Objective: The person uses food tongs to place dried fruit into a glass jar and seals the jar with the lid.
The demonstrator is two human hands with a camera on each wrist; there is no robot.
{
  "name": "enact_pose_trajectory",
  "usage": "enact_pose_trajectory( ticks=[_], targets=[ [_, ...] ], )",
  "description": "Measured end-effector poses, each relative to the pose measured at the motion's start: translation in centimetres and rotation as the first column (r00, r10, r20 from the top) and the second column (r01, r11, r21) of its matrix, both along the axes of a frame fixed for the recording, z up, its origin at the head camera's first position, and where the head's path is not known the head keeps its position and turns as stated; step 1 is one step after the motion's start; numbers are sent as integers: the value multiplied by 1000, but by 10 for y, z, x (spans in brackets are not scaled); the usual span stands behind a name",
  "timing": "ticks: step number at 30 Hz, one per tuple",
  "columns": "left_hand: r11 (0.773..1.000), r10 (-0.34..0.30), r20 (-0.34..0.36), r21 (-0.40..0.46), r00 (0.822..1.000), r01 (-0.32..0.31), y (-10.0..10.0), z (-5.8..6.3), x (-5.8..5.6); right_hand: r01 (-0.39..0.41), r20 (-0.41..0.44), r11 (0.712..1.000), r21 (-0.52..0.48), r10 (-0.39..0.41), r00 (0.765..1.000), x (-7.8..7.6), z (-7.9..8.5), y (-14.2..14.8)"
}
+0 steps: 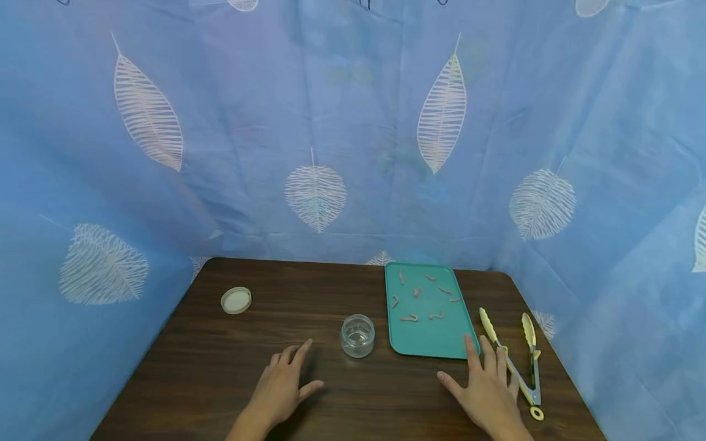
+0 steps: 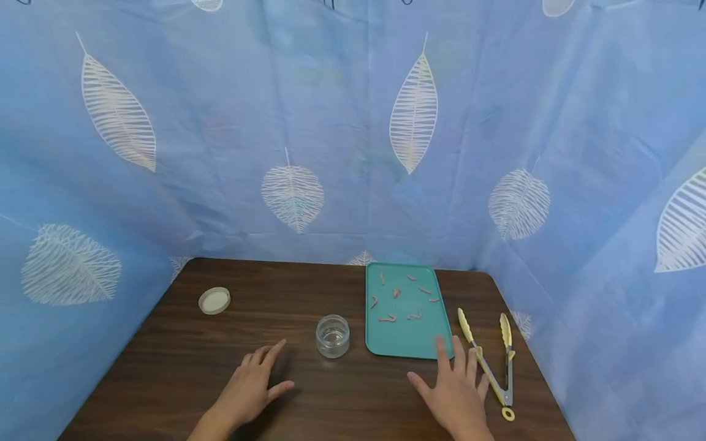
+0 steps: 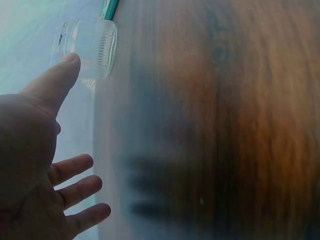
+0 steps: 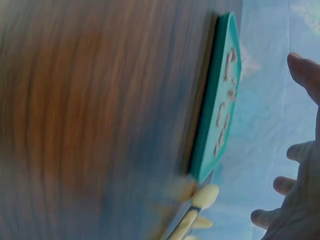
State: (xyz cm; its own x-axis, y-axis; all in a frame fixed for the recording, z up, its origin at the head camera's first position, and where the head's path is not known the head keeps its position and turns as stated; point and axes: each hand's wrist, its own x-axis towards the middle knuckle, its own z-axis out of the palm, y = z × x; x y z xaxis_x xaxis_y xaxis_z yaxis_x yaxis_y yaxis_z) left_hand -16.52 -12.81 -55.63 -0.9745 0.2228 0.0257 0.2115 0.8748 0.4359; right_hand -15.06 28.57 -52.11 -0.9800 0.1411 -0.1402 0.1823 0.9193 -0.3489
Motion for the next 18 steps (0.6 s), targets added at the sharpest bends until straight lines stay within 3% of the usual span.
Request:
enact_pose_trajectory(
  ticks=[8, 18],
  targets=[
    [998, -20, -15, 64, 1000, 21, 8, -6, -10, 158, -15, 985, -64, -159, 987, -7, -4, 33],
    [988, -55, -10, 144, 998, 56, 27, -16, -24, 346, -40, 934, -93, -351, 936, -19, -17, 77]
  ],
)
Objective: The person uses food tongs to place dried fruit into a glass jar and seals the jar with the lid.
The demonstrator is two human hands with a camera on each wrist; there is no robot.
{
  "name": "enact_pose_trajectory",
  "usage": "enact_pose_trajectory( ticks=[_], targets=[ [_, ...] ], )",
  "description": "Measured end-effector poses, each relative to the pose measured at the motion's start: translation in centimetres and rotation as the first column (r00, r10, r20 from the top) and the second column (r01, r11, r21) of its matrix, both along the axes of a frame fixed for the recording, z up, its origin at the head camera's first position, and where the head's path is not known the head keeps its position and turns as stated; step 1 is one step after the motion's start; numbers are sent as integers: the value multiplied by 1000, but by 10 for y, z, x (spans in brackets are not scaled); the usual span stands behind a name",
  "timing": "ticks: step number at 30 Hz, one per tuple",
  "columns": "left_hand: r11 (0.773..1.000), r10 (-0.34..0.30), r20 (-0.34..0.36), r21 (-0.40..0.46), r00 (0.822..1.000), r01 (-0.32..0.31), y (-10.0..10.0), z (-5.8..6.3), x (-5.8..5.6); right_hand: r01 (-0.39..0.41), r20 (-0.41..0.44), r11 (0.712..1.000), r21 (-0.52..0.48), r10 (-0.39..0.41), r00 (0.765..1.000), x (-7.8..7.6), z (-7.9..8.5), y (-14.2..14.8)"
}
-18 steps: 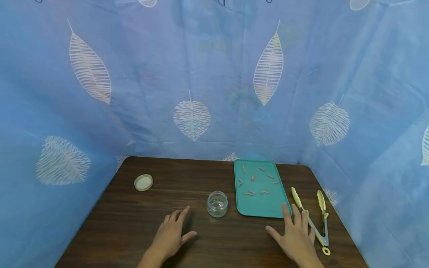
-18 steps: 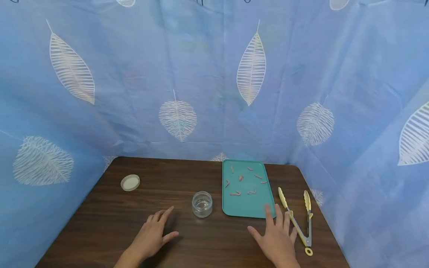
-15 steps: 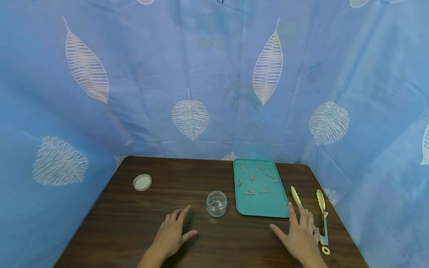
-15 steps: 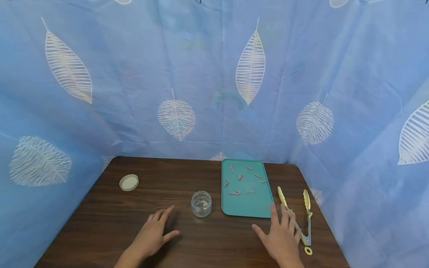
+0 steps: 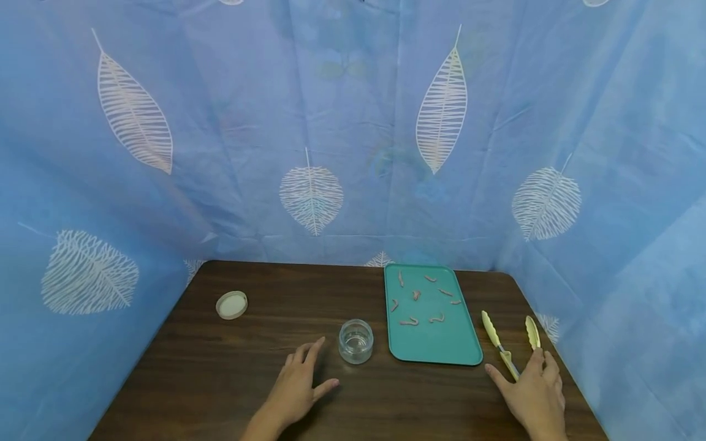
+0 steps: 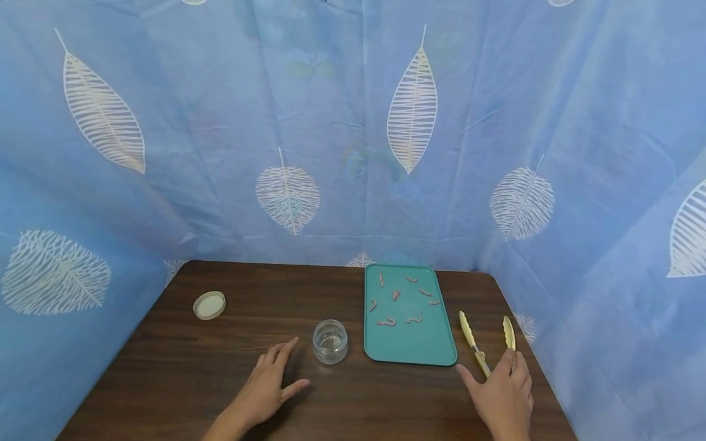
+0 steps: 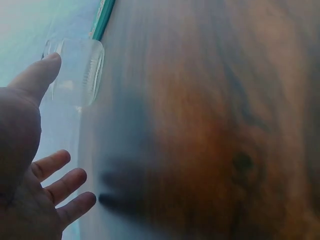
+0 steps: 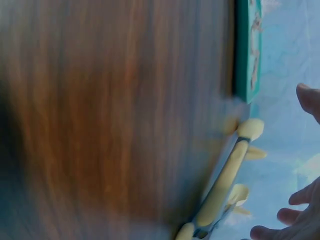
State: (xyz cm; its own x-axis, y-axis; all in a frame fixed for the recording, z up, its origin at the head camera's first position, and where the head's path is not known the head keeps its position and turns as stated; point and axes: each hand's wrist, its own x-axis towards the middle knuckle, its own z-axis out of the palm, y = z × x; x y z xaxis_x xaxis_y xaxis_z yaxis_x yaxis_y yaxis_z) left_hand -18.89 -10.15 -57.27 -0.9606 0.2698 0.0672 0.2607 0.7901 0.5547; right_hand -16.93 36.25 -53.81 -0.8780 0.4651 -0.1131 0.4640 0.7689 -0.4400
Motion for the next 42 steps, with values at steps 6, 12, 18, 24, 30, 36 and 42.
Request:
enact_pose_trajectory(
  ticks=[6, 12, 18, 24, 30, 36, 42],
  targets=[
    [999, -23, 29, 49, 999, 22, 12, 0, -6, 64, 86, 997, -37, -60, 994, -2, -6, 17],
    [995, -43, 75, 93, 996, 36, 24, 5, -13, 70, 119, 996, -56, -63, 991, -12, -15, 30],
    [990, -44, 92, 138, 995, 31, 36, 5, -19, 74, 176, 994, -75, -60, 983, -19, -21, 42],
    [978, -40, 64, 207, 997, 25, 48, 5, -30, 82, 233, 995, -57, -66, 970, -22, -23, 45],
    [959, -26, 71, 284, 997, 4, 58, 8, -44, 52, 280, 997, -50, -36, 959, -24, -20, 44],
    [944, 1, 84, 327, 996, -29, 68, 13, -55, 32, 286, 997, -67, -11, 958, -22, -19, 44],
    [944, 9, 99, 327, 995, -41, 75, 19, -61, 19, 282, 997, -71, 1, 959, -22, -24, 48]
  ],
)
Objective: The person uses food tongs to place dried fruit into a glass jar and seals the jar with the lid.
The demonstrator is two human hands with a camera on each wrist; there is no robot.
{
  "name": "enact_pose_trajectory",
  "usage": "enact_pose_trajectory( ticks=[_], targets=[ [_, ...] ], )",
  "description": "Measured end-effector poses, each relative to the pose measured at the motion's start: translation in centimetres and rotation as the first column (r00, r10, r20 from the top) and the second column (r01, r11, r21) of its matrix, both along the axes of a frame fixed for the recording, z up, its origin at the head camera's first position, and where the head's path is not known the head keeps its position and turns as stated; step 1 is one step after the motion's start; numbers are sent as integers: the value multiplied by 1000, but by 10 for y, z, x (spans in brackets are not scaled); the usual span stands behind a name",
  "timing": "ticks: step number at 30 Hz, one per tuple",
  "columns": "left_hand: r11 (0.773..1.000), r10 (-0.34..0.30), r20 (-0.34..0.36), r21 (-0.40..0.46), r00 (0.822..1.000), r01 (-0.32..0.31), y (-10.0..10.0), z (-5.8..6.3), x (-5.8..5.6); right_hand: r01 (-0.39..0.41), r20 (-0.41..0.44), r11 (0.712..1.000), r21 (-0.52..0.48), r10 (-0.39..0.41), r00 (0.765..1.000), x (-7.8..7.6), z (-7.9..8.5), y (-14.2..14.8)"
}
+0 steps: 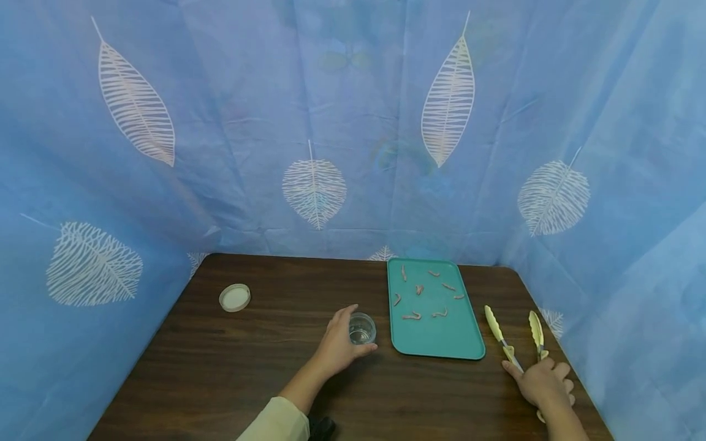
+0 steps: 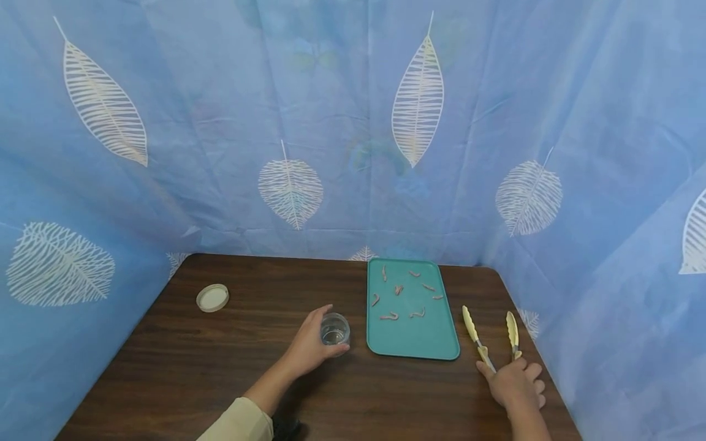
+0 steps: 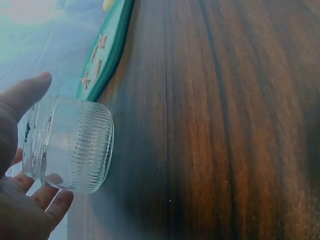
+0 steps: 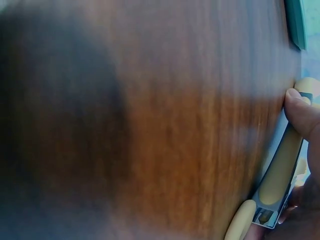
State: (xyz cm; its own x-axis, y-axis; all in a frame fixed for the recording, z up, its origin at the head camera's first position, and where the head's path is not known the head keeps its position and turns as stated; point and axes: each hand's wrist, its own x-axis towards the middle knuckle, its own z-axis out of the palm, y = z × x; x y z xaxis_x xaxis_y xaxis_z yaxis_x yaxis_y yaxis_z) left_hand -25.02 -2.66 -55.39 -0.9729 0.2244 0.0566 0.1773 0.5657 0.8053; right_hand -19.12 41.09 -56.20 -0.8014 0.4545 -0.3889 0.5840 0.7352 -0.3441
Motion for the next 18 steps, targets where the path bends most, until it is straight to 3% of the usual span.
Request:
enact_pose_trajectory(
  ticks=[10, 18],
  targets=[
    [1000, 12, 18, 10, 1000, -13, -4, -6, -5, 7, 18, 1000, 8, -7, 1000, -8, -11, 8],
    [1000, -3, 7, 29, 1000, 3, -7, -13, -6, 3, -17, 1000, 16, -3, 1000, -4, -7, 3]
  ],
)
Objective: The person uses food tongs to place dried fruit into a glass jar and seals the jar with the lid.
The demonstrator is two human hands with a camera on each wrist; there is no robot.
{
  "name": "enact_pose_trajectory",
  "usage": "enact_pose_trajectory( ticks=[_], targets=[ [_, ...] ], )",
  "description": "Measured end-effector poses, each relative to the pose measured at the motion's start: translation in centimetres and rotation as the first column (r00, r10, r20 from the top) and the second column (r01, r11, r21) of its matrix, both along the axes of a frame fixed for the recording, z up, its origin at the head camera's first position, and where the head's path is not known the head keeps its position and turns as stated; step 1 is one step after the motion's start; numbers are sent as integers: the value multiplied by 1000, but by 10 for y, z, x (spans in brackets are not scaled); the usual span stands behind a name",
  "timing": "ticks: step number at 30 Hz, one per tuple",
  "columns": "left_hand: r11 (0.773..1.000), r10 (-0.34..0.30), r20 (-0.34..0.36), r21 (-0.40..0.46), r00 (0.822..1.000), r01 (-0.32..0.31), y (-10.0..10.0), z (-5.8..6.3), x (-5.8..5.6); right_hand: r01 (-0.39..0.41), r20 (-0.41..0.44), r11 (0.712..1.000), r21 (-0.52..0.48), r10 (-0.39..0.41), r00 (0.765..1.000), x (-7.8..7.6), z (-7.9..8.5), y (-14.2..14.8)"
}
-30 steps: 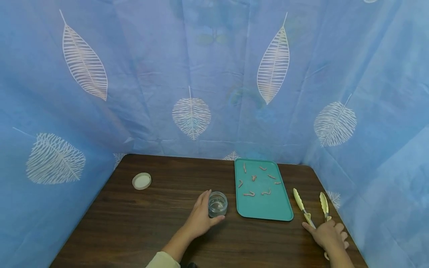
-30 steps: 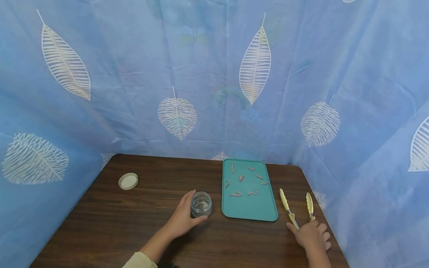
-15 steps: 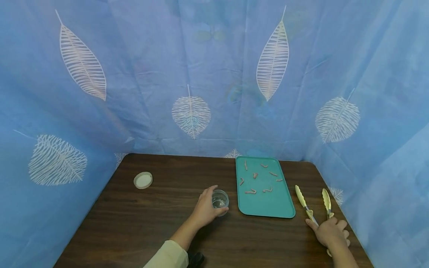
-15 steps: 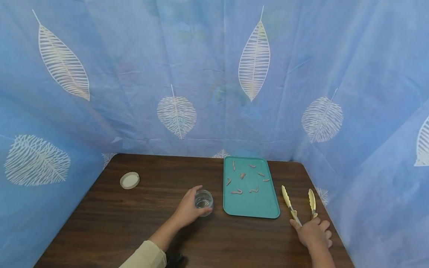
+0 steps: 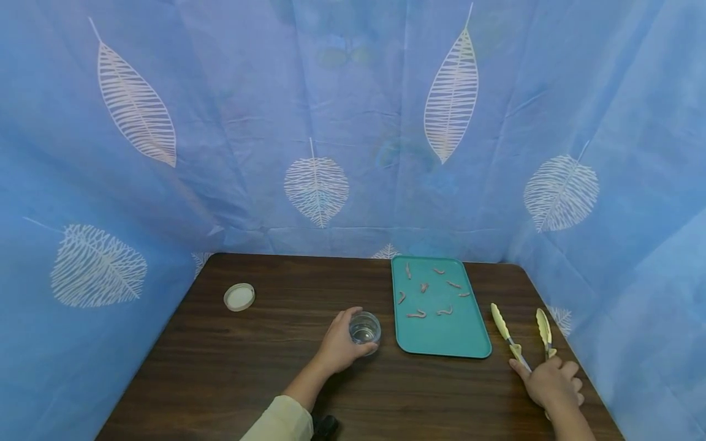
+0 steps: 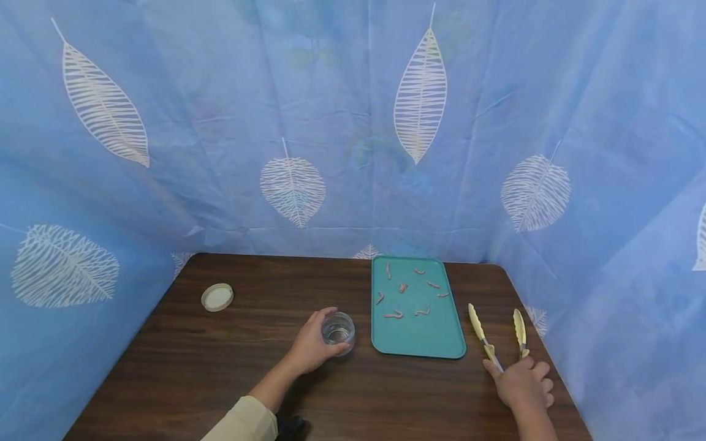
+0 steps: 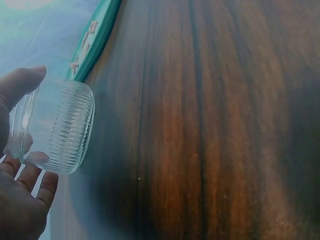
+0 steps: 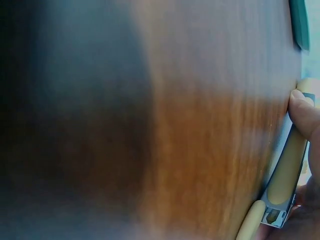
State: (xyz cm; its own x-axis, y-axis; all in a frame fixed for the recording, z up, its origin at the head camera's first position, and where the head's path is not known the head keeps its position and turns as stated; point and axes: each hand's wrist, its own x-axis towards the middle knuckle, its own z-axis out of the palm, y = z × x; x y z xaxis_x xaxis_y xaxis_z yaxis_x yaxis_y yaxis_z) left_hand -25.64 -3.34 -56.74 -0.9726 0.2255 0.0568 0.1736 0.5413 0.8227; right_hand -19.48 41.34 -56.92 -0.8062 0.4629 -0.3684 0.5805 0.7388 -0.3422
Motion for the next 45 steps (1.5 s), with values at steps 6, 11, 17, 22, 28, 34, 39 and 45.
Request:
enact_pose_trajectory(
  ticks=[6, 11, 17, 22, 28, 34, 39, 45],
  targets=[
    [999, 28, 38, 30, 999, -29, 4, -2, 4, 16, -8, 1000, 1, -16, 1000, 6, 4, 0],
    [997, 35, 28, 65, 999, -37, 3, -4, 5, 20, -17, 1000, -8, -20, 1000, 2, -5, 5],
    [994, 60, 51, 91, 997, -64, 1, -6, 4, 23, -62, 1000, -1, -23, 998, 3, -6, 0],
    [993, 62, 62, 96, 996, -68, 1, -7, 4, 18, -88, 1000, -23, -20, 996, 7, 0, -1],
    [993, 61, 77, 95, 995, -69, 0, -7, 2, -10, -109, 997, -81, 1, 994, 6, 7, 1],
    [992, 55, 79, 106, 995, -63, -1, -6, 1, -24, -188, 996, -84, 8, 982, 7, 10, -4],
    [992, 54, 80, 108, 995, -62, -1, -7, 1, -21, -248, 998, -61, 5, 969, 10, 11, -15],
    [991, 53, 72, 118, 996, -62, 0, -8, 0, -62, -251, 996, -57, 46, 967, 12, 20, -33]
  ],
)
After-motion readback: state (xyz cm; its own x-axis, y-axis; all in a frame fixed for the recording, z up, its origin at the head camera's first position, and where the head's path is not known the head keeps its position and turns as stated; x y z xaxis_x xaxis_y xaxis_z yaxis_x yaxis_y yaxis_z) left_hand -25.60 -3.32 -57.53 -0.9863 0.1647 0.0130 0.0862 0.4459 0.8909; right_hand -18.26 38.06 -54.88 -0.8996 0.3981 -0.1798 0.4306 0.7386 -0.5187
